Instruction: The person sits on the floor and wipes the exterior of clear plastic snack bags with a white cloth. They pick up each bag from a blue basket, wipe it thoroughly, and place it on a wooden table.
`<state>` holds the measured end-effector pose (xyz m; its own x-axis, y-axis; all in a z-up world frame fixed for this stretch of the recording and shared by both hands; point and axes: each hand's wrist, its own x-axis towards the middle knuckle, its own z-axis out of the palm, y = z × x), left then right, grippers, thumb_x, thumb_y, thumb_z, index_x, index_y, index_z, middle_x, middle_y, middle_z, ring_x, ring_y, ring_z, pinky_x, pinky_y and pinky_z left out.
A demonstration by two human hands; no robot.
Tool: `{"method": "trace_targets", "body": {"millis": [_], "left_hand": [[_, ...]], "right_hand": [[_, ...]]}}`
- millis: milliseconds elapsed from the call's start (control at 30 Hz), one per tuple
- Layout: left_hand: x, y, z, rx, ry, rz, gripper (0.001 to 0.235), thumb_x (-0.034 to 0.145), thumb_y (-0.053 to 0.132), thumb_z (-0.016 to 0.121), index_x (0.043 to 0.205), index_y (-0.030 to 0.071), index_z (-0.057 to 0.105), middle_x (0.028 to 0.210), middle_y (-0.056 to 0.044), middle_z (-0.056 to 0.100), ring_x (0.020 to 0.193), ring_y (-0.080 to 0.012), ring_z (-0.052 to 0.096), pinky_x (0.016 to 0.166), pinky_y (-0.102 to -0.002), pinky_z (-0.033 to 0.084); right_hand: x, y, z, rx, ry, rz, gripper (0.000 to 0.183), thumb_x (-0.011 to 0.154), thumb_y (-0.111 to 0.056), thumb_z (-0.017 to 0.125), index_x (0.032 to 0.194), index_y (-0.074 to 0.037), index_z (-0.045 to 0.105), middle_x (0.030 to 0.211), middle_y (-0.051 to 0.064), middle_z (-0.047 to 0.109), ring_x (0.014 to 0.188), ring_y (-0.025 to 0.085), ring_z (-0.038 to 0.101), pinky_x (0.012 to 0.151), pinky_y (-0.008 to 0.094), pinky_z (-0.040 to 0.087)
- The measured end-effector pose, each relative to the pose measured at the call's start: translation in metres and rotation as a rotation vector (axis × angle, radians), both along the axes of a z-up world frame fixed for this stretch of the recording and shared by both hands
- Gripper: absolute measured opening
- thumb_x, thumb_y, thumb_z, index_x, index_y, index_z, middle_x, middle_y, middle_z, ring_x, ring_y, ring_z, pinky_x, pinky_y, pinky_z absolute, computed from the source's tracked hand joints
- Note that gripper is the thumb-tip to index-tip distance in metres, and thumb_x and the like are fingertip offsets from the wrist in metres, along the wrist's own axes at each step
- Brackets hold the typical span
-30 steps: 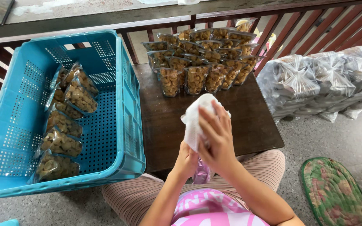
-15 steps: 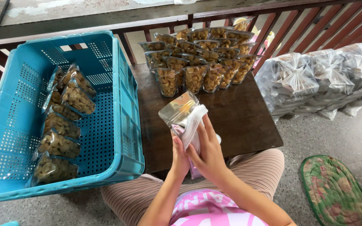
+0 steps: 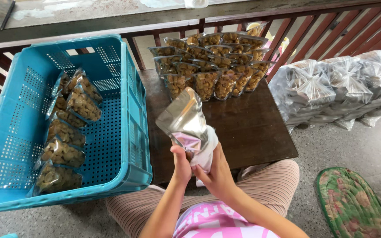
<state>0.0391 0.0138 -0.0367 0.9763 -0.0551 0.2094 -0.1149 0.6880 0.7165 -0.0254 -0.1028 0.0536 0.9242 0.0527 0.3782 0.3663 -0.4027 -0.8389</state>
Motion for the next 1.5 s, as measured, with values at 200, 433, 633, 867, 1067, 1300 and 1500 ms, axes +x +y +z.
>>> {"method": "trace_targets", "body": {"millis": [200,433,633,867,1067,1300,1500], "left_hand": [[0.0,0.003,-0.019,-0.083,0.162,-0.132,0.108,0.081,0.087,0.037,0.155,0.008,0.031,0.144,-0.004,0.055,0.129,-0.0162,0.055,0.107,-0.034,0.047],[0.013,0.019,0.002,-0.202,0.192,0.134,0.104,0.086,0.085,0.038,0.163,0.016,0.024,0.136,-0.001,0.049,0.125,-0.0157,0.049,0.108,-0.037,0.041],[0.003,-0.012,0.042,0.059,-0.023,-0.041,0.108,0.078,0.083,0.053,0.154,0.016,0.018,0.147,-0.005,0.045,0.136,-0.0189,0.046,0.115,-0.037,0.039],[0.019,-0.029,0.062,0.112,-0.022,0.112,0.083,0.097,0.066,0.061,0.146,0.007,0.031,0.136,-0.008,0.045,0.128,-0.02,0.047,0.11,-0.036,0.04],[0.063,-0.023,0.039,-0.208,0.181,0.156,0.059,0.106,0.057,0.055,0.136,0.007,0.047,0.119,-0.005,0.048,0.108,-0.0182,0.048,0.092,-0.036,0.04],[0.088,-0.019,0.035,0.139,0.077,0.119,0.07,0.102,0.065,0.052,0.141,0.006,0.051,0.129,-0.006,0.06,0.12,-0.0173,0.058,0.104,-0.035,0.046],[0.078,-0.006,0.052,0.33,0.2,-0.022,0.096,0.087,0.078,0.043,0.156,0.014,0.025,0.141,-0.013,0.055,0.128,-0.0265,0.059,0.102,-0.045,0.053]], "right_hand": [[0.015,-0.026,-0.001,-0.253,-0.249,0.193,0.054,0.083,-0.019,0.065,0.133,0.0,0.058,0.154,0.031,0.035,0.144,0.052,0.033,0.117,0.051,0.031],[0.013,-0.036,-0.013,0.056,-0.206,0.281,0.027,0.107,-0.025,0.062,0.121,-0.004,0.069,0.139,0.021,0.059,0.124,0.039,0.063,0.108,0.042,0.05],[0.03,-0.012,0.021,-0.122,-0.217,0.036,0.074,0.098,-0.03,0.064,0.152,0.007,0.029,0.147,0.037,0.044,0.128,0.054,0.052,0.104,0.05,0.046],[0.024,-0.001,0.009,-0.301,-0.282,-0.284,0.066,0.099,-0.023,0.057,0.153,0.004,0.031,0.148,0.037,0.044,0.127,0.055,0.051,0.104,0.054,0.047],[0.025,-0.02,-0.034,0.334,-0.039,0.029,0.086,0.089,-0.013,0.072,0.156,0.007,0.023,0.149,0.027,0.039,0.135,0.041,0.043,0.109,0.051,0.038],[0.039,-0.06,-0.094,1.259,0.398,-0.015,0.049,0.095,-0.01,0.068,0.138,0.012,0.057,0.128,0.024,0.061,0.111,0.032,0.062,0.095,0.044,0.052],[0.023,-0.058,-0.082,-0.066,-0.169,0.04,0.044,0.071,-0.006,0.066,0.115,0.0,0.071,0.13,0.019,0.064,0.123,0.036,0.062,0.103,0.049,0.047]]}}
